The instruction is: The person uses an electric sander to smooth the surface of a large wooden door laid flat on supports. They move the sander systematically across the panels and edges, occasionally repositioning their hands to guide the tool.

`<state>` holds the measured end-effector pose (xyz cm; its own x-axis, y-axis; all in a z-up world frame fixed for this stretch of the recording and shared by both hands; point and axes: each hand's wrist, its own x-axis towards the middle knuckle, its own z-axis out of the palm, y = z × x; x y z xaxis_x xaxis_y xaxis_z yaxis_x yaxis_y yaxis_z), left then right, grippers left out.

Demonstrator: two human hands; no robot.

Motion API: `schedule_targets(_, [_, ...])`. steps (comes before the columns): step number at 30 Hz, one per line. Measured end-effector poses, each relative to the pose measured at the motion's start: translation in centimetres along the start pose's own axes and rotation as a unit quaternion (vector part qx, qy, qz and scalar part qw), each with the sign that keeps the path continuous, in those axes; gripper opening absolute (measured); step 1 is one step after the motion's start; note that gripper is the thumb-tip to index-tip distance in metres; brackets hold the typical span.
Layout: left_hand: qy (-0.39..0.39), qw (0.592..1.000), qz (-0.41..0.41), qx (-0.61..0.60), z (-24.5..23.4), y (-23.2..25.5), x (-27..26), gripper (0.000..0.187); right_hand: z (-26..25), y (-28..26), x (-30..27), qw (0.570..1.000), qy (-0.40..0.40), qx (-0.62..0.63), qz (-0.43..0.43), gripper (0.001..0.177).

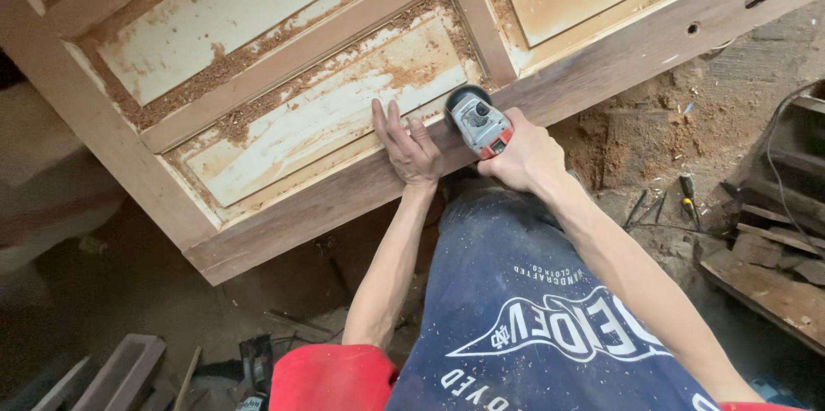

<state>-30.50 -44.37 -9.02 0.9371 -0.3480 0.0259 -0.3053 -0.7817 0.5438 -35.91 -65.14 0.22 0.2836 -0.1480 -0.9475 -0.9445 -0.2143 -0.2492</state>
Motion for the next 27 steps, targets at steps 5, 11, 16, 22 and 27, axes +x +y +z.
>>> schedule_targets(5, [-0.037,0.997,0.009,0.067,0.5,-0.2,-0.1,0.050,-2.9,5.9,2.4,0.995,0.066,0.069,-0.005,0.075])
schedule_targets(11, [-0.076,0.985,0.026,0.150,1.1,-0.3,0.1,0.058,-7.0,13.8,5.3,0.957,0.157,0.243,-0.037,0.065])
schedule_targets(16, [-0.086,0.980,0.034,0.174,1.0,-0.2,-0.2,0.060,-5.6,14.2,5.1,0.957,0.174,0.231,-0.016,0.068])
schedule_targets(22, [-0.102,0.972,0.065,0.199,1.3,-0.1,0.0,0.062,-3.8,11.5,2.0,0.991,0.078,0.108,0.026,0.084])
schedule_targets(27, [-0.179,0.958,0.070,0.211,3.4,2.5,-0.9,0.070,-6.8,14.8,2.9,0.990,0.063,0.111,0.062,0.081])
